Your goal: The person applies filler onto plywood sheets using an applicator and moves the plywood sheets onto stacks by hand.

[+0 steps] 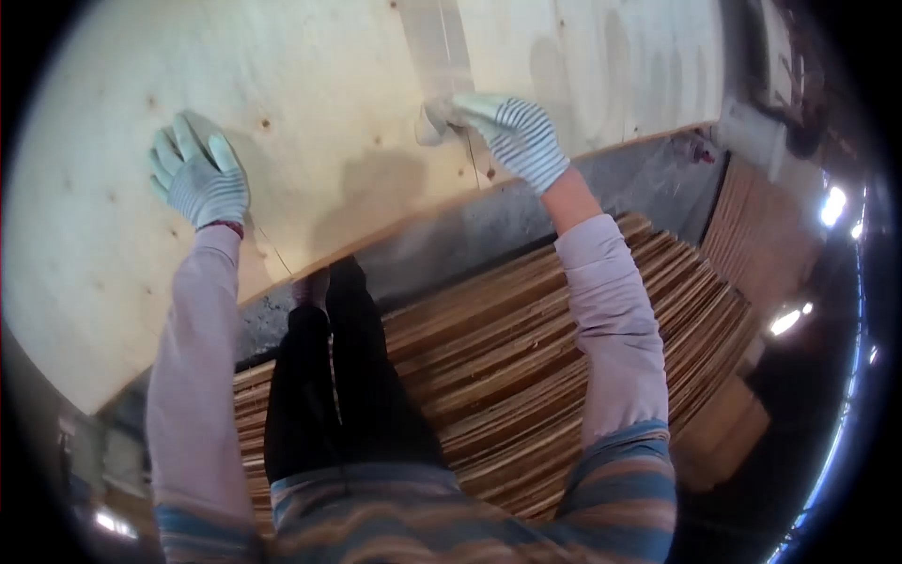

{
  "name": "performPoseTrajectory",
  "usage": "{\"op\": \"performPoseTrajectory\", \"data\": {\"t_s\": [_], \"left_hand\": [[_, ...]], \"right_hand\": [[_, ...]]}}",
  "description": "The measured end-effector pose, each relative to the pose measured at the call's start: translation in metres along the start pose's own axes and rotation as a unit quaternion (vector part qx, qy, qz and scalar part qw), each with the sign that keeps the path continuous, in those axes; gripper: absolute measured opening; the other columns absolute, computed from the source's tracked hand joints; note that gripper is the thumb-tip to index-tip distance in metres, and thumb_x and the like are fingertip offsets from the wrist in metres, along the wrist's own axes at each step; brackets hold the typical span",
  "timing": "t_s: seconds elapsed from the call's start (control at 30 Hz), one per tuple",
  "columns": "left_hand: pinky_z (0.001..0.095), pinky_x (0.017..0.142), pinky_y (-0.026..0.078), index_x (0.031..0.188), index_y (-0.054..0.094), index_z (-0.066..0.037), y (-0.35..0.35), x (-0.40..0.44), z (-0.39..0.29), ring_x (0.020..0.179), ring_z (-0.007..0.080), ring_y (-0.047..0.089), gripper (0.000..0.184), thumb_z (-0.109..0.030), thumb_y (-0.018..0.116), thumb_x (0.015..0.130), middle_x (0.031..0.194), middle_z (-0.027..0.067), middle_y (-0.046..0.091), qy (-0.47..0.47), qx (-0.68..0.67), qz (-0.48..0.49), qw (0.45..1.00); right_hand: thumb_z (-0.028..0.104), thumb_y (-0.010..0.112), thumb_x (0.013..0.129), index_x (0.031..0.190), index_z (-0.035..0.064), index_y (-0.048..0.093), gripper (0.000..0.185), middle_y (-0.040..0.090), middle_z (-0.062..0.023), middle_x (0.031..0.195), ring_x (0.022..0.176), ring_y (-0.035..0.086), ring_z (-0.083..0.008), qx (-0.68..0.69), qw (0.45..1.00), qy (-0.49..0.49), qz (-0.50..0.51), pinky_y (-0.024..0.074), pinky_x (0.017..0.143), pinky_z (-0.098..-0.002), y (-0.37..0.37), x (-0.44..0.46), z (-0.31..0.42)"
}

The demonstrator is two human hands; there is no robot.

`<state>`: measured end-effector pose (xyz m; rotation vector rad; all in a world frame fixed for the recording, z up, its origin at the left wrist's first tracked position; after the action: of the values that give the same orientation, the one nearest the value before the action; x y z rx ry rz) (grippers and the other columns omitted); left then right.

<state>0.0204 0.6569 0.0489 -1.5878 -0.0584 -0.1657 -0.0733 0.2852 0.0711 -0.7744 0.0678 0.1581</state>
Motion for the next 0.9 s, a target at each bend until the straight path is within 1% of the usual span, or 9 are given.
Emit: {"op": "performPoseTrajectory", "data": {"t_s": [0.07,0.23,0.37,0.43,0.5,0.57,0.73,0.8,0.9], "left_hand": [[0.0584,0.106,0.022,0.141,0.041,-0.012,-0.001,0.001,-0.004,0.132,0.0372,0.033,0.060,-0.043,0.046,0.090,0.142,0.0191,0.038,0.013,0.001,0.016,1.000],[0.0588,0.105,0.026,0.141,0.041,-0.012,-0.003,-0.004,0.004,0.129,0.0400,0.035,0.059,-0.040,0.048,0.089,0.140,0.0200,0.040,0.008,0.034,0.018,0.999],[0.0570,0.105,0.026,0.141,0.041,-0.011,-0.010,0.018,0.047,0.128,0.0391,0.036,0.062,-0.041,0.051,0.087,0.139,0.0200,0.040,0.111,-0.061,0.064,0.990],[0.0568,0.106,0.025,0.140,0.041,-0.010,-0.010,0.020,0.087,0.128,0.0389,0.036,0.063,-0.042,0.052,0.087,0.139,0.0204,0.040,0.107,-0.048,0.050,0.992],[0.0569,0.106,0.025,0.141,0.040,-0.009,-0.002,0.015,0.121,0.128,0.0392,0.036,0.064,-0.043,0.051,0.087,0.139,0.0211,0.040,0.041,0.030,-0.017,0.999],[0.0551,0.106,0.024,0.142,0.038,-0.007,0.001,0.018,0.120,0.130,0.0393,0.035,0.063,-0.043,0.046,0.090,0.140,0.0214,0.039,0.036,0.025,-0.003,0.999],[0.0562,0.108,0.020,0.144,0.034,-0.006,0.008,0.014,0.123,0.134,0.0419,0.028,0.068,-0.045,0.045,0.090,0.144,0.0237,0.034,0.035,0.033,0.020,0.999],[0.0563,0.108,0.021,0.144,0.034,-0.005,0.002,0.016,0.122,0.134,0.0426,0.028,0.069,-0.046,0.048,0.089,0.144,0.0238,0.034,0.015,0.056,0.043,0.997],[0.0567,0.107,0.022,0.143,0.035,-0.006,-0.003,0.023,0.124,0.132,0.0427,0.030,0.071,-0.046,0.051,0.086,0.143,0.0234,0.035,0.027,-0.003,0.055,0.998]], "right_hand": [[0.011,0.068,0.083,0.106,0.0115,0.071,0.023,0.070,-0.0086,0.098,0.086,0.068,-0.0227,0.142,0.986,0.044,-0.081,0.0552,0.081,-0.0292,0.017,-0.051,-0.006],[0.009,0.066,0.085,0.105,0.0055,0.068,0.021,0.070,-0.0075,0.100,0.090,0.067,-0.0178,-0.154,0.979,0.062,-0.117,0.0544,0.082,-0.0283,0.053,-0.137,0.047],[0.012,0.060,0.089,0.108,0.0011,0.065,0.022,0.068,-0.0083,0.105,0.099,0.061,-0.0158,0.232,0.879,0.354,-0.222,0.0496,0.086,-0.0337,0.021,-0.112,0.055],[0.012,0.056,0.091,0.109,0.0018,0.065,0.023,0.066,-0.0087,0.105,0.098,0.059,-0.0178,0.473,0.794,0.230,-0.304,0.0475,0.087,-0.0349,0.015,-0.077,0.027],[0.016,0.055,0.091,0.109,0.0032,0.066,0.024,0.067,-0.0095,0.098,0.090,0.060,-0.0202,0.127,0.937,0.197,-0.257,0.0481,0.085,-0.0342,-0.005,-0.024,-0.011],[0.018,0.057,0.090,0.109,0.0048,0.067,0.025,0.068,-0.0116,0.096,0.088,0.062,-0.0228,-0.152,0.950,0.223,-0.160,0.0487,0.085,-0.0344,-0.026,0.021,-0.033],[0.008,0.062,0.087,0.112,0.0049,0.068,0.026,0.069,-0.0079,0.108,0.104,0.063,-0.0163,0.017,0.958,0.276,-0.077,0.0502,0.089,-0.0304,0.039,-0.004,0.021],[0.003,0.065,0.085,0.112,0.0047,0.068,0.027,0.069,-0.0064,0.108,0.104,0.062,-0.0152,0.171,0.948,0.199,-0.178,0.0513,0.089,-0.0294,0.093,-0.061,0.057],[0.002,0.066,0.084,0.111,0.0036,0.068,0.027,0.068,-0.0071,0.109,0.098,0.062,-0.0155,0.271,0.870,0.370,-0.181,0.0520,0.088,-0.0307,0.170,-0.119,0.110]]}}
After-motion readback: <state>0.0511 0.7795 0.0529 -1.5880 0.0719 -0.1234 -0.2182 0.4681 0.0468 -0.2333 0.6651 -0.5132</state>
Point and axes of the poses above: each hand's wrist, its own x-axis towards the middle knuckle, its own y-axis out of the palm, z = x × y, the point moved 8 cm from there along x, towards the middle knuckle
